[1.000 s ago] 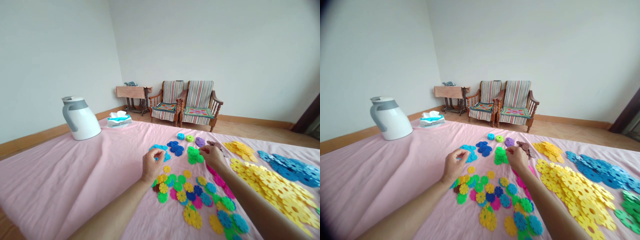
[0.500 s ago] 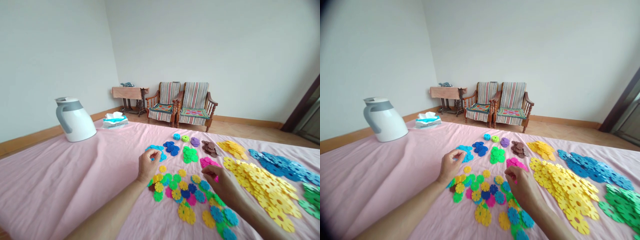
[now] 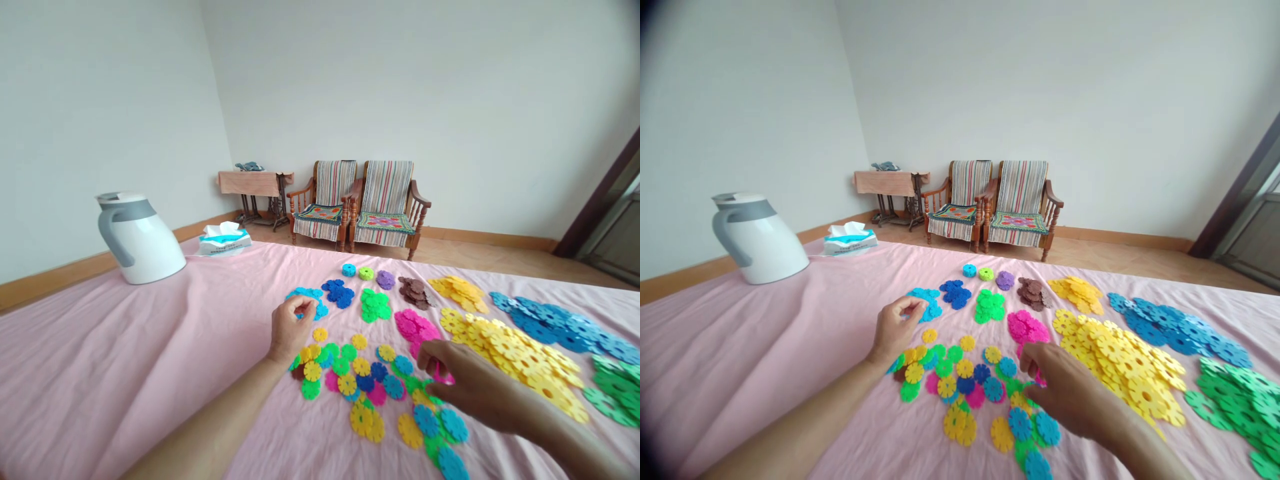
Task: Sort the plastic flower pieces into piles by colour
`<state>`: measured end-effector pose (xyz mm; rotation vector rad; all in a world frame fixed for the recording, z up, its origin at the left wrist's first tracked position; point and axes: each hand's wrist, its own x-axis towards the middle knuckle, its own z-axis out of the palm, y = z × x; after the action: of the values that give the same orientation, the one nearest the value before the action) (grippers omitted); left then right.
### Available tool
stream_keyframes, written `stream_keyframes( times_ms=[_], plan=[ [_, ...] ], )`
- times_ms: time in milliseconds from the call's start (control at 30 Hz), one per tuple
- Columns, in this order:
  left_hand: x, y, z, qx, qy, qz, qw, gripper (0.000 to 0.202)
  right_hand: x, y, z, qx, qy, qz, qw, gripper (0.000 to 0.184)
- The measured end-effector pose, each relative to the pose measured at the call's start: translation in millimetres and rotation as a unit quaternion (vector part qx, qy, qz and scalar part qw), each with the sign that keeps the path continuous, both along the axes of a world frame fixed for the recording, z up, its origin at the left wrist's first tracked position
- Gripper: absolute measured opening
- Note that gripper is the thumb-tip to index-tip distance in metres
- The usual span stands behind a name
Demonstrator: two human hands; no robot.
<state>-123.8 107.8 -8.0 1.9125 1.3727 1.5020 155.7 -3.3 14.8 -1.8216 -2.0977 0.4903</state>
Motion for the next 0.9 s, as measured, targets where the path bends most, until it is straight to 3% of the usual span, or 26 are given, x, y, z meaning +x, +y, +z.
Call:
stream_keyframes(
  times_ms=[167, 333, 567, 767, 900],
  plan=[
    [-0.4, 1.0, -0.5, 0.002, 0.0, -0.001, 1.0, 0.018, 0.7, -5.1, -2.6, -0.031, -0.023, 0.023, 0.999, 0.013],
    [-0.6, 1.0, -0.6, -0.005, 0.001, -0.002, 1.0, 0.019, -4.1, -1.5, 6.4, -0.06, -0.049, 0.011, 0.997, 0.014],
    [-0.8, 1.1, -0.8, -0.01, 0.0, -0.005, 1.0, 0.019, -3.9, 0.0, 9.9, -0.059, -0.034, 0.012, 0.998, 0.019],
    [-0.2, 0.6, -0.9, -0.006, -0.004, -0.005, 1.0, 0.02, 5.0, 1.2, 12.8, -0.078, 0.109, 0.044, 0.99, 0.021],
    [0.1, -0.2, -0.7, -0.001, 0.001, -0.005, 1.0, 0.02, 4.7, 21.2, 12.0, -0.068, 0.216, 0.036, 0.973, 0.012]
  ],
)
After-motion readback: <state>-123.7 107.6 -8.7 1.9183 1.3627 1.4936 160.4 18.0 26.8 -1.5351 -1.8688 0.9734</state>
